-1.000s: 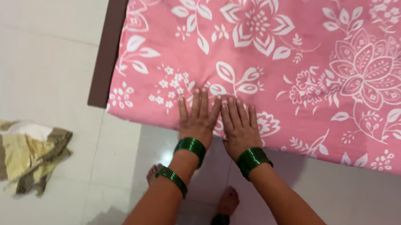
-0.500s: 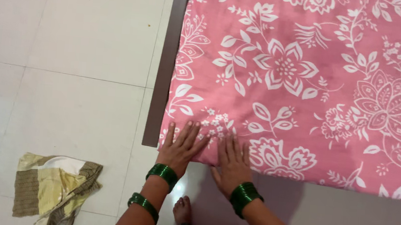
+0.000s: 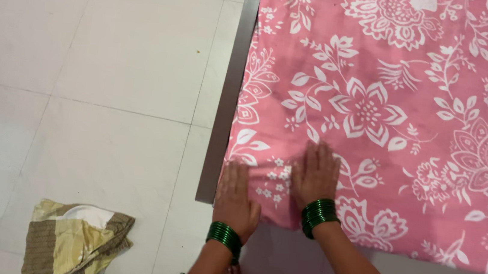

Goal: The person makes a bed by smoothing a pink floral bedsheet across the mattress and then tucking the edges of the sheet under the mattress along the side.

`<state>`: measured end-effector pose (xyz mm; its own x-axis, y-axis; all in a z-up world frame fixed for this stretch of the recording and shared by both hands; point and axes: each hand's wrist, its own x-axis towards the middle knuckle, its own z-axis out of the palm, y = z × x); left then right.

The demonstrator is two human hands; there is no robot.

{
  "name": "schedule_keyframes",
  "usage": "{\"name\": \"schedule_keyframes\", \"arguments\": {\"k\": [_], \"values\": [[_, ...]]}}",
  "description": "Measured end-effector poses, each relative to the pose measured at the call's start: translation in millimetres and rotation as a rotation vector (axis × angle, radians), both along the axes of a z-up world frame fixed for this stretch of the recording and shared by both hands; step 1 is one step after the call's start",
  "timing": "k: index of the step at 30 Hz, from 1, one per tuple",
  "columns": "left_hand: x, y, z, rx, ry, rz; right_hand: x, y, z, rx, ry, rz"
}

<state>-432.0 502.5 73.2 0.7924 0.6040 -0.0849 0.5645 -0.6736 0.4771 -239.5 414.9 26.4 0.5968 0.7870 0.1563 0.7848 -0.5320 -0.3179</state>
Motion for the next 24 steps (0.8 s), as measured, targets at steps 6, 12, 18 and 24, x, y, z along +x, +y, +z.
{"name": "schedule_keyframes", "arguments": {"k": [6,12,18,24], "values": [[40.5,9.5,-12.0,-0.281,-0.053,0.480,-6.3,14.0,-11.6,-0.174,-0.054,-0.126],[69.5,41.9,6.6,-0.289,0.046,0.607,-9.6,20.5,-7.9,-0.151,-0.075,-0.145],[90.1,62.6,31.8,-0.379,0.396,0.582,-10.5,23.2,-7.5,-0.116,-0.125,-0.153],[99.1,72.5,25.5,-0.334,0.478,0.496,-9.0,27.0,-7.7,-0.088,-0.127,-0.166]]}}
